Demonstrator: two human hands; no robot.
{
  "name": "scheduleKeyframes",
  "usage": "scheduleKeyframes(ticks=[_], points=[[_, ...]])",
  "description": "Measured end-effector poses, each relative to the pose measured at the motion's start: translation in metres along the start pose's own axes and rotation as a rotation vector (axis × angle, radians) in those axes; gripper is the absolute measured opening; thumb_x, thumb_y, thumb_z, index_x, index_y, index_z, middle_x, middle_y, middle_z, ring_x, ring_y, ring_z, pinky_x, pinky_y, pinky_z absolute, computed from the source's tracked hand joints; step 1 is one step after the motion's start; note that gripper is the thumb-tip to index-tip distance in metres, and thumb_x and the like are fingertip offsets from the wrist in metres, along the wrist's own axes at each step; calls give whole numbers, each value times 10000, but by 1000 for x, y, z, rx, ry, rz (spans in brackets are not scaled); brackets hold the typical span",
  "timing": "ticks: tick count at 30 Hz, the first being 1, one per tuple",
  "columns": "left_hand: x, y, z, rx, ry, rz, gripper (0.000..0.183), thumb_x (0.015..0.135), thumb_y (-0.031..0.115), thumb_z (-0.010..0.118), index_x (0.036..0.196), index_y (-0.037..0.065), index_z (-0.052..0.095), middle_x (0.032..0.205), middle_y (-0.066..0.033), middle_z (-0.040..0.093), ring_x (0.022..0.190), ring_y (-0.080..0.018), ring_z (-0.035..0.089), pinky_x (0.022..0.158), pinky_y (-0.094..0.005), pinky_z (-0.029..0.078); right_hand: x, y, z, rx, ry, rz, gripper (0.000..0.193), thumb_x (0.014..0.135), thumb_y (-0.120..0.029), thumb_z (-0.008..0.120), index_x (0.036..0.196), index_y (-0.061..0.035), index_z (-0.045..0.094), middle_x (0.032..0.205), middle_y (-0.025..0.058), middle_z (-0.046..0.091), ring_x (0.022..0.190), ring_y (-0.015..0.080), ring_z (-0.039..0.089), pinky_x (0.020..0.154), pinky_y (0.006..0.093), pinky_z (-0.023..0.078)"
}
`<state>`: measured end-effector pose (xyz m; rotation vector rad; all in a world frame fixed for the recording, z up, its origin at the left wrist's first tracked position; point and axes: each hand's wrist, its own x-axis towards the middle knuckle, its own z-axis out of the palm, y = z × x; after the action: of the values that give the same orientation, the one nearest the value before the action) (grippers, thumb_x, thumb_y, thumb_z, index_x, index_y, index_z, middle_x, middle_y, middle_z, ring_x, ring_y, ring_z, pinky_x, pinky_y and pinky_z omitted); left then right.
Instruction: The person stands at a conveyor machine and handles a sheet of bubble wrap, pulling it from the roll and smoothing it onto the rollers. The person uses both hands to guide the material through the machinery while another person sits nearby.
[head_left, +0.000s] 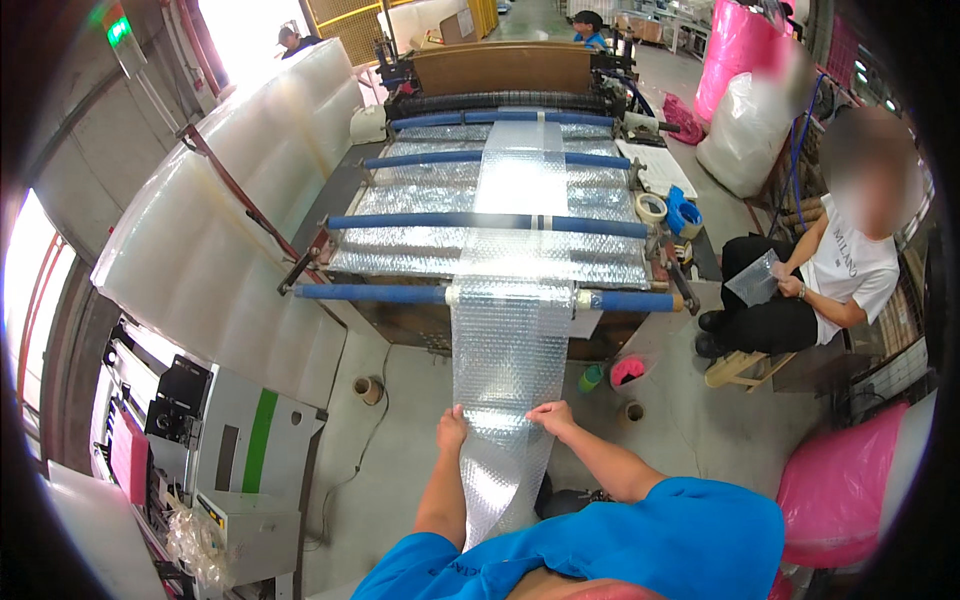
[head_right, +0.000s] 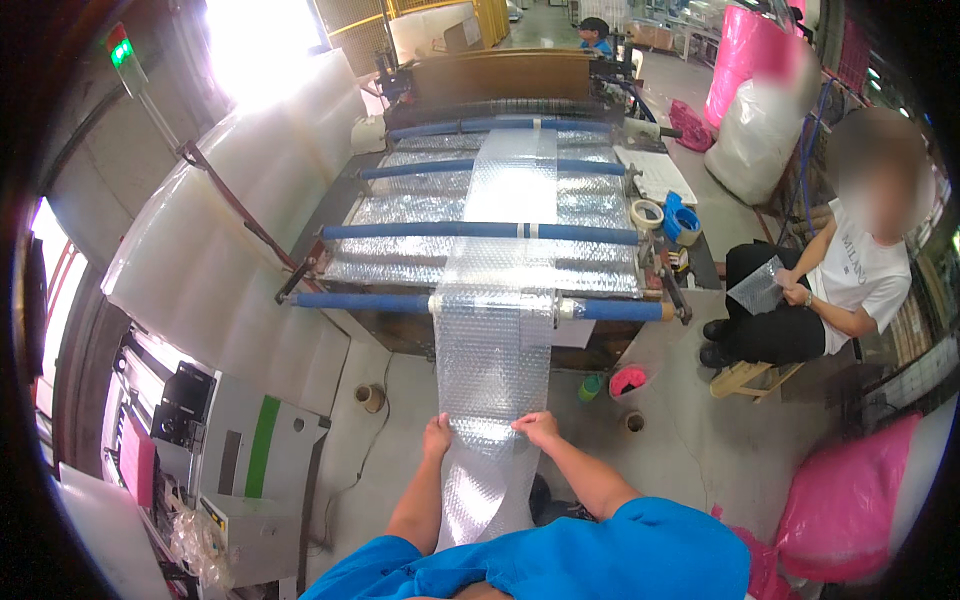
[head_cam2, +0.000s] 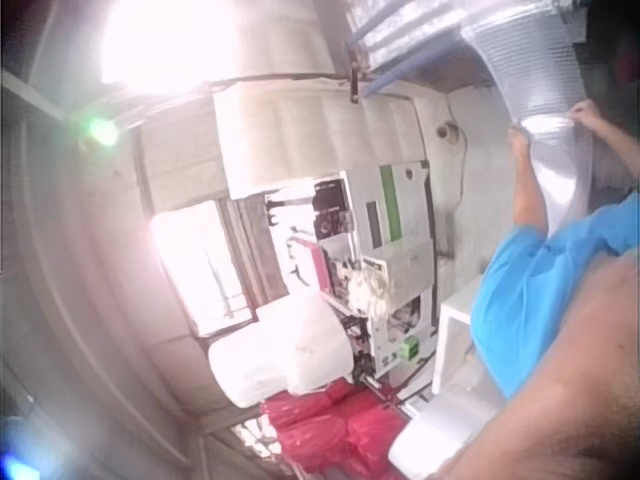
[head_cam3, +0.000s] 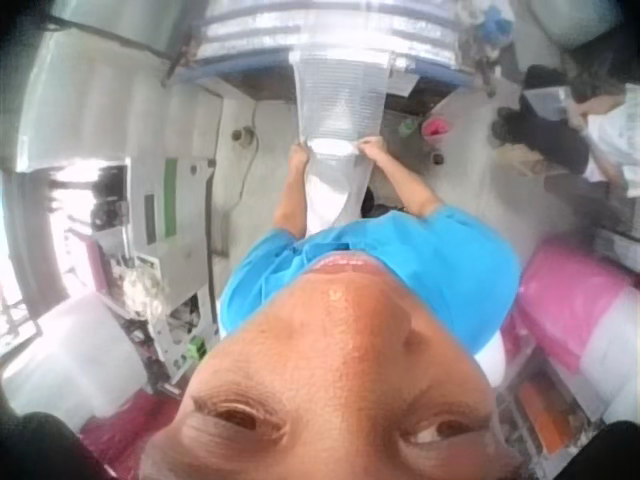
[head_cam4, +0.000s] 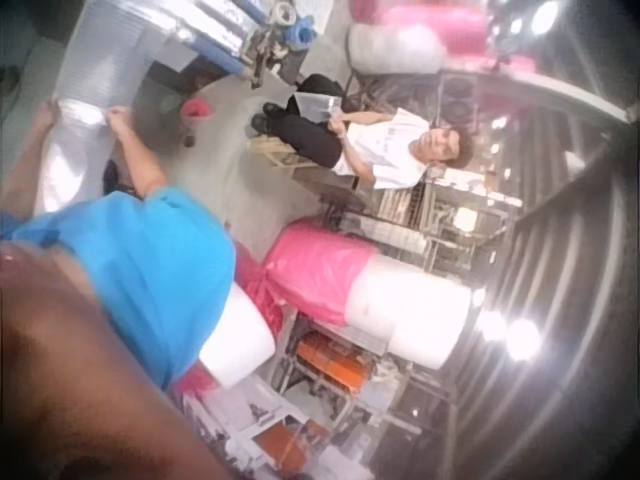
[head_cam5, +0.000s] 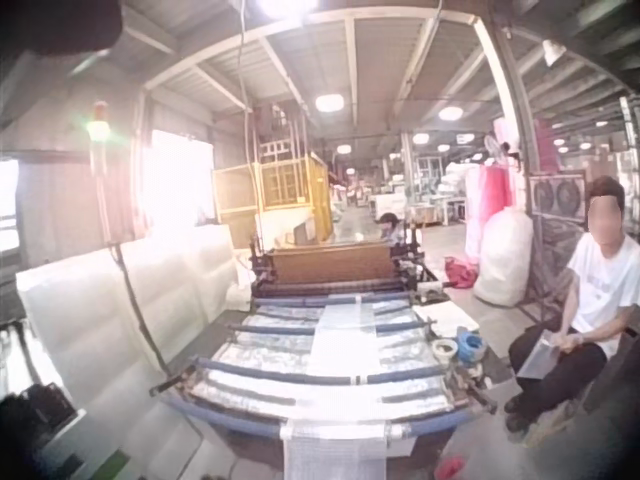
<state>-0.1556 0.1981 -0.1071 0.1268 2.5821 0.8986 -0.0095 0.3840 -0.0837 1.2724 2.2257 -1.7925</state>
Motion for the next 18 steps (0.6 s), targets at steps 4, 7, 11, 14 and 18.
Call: scheduleKeyframes(ticks=[4, 7, 11, 14, 18], points=[[20, 33, -2, -91, 37, 102, 447, 828, 417, 339, 888, 25, 545, 878, -216, 551, 848, -385, 510, 729, -428, 390, 26, -23, -23, -25, 73, -105, 272, 583, -293, 713, 732, -74, 656, 674, 48, 610, 626, 110, 548, 602, 240, 432], [27, 59, -17, -143, 70, 149, 470, 828, 426, 354, 825, 5, 565, 792, -192, 572, 773, -348, 536, 683, -396, 400, 26, -49, -33, 6, 140, -190, 253, 580, -282, 718, 719, -80, 656, 669, 44, 608, 644, 110, 550, 594, 245, 434], [14, 66, -50, -608, -73, 130, 551, 766, 508, 456, 726, -28, 573, 685, -107, 571, 655, -228, 532, 606, -329, 404, 1, -78, -41, 239, -3, -119, 263, 643, -238, 693, 820, -54, 634, 733, 35, 599, 651, 117, 539, 594, 264, 434], [3, 36, -63, -397, -311, -49, 636, 663, 582, 547, 707, -53, 572, 666, -66, 542, 640, -171, 498, 590, -302, 397, -43, -89, -45, 484, -130, -200, 300, 643, -207, 704, 907, -94, 614, 783, 14, 586, 665, 70, 508, 506, 216, 405], [-37, 60, -100, -143, -315, 151, 722, 590, 591, 605, 851, -80, 561, 716, -89, 546, 629, -184, 496, 595, -311, 398, -81, -82, -46, 497, -227, -182, 355, 668, -190, 687, 995, -110, 576, 847, 15, 579, 710, 64, 499, 564, 216, 404]])
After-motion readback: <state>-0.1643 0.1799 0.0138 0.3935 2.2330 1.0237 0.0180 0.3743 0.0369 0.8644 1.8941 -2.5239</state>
